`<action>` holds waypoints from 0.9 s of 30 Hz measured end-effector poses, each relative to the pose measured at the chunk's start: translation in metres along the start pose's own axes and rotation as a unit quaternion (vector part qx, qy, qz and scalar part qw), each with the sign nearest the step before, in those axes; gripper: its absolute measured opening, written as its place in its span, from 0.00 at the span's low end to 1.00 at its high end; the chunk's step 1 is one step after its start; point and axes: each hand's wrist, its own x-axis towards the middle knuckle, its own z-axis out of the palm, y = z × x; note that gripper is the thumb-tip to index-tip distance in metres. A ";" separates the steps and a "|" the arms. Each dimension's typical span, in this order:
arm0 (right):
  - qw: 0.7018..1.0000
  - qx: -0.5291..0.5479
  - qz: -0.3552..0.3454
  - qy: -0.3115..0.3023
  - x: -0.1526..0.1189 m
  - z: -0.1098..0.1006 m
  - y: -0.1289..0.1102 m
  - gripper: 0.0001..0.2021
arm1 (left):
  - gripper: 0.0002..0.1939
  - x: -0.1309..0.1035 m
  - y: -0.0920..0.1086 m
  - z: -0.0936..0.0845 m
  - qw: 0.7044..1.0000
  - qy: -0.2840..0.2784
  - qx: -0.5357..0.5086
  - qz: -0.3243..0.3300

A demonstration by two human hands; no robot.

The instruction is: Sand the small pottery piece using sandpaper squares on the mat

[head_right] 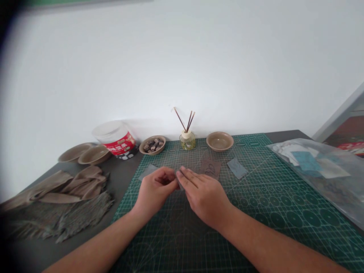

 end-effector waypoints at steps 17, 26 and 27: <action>0.999 -0.001 -0.004 0.035 0.002 -0.001 0.002 0.21 | 0.07 -0.001 0.004 -0.001 1.000 0.008 -0.023 -0.006; 0.999 0.033 0.004 0.041 0.004 -0.002 -0.001 0.22 | 0.10 -0.001 0.006 -0.001 1.000 0.010 -0.026 -0.005; 0.998 0.035 0.006 0.042 0.004 -0.002 -0.001 0.22 | 0.10 -0.001 0.006 -0.001 0.999 0.006 -0.033 -0.008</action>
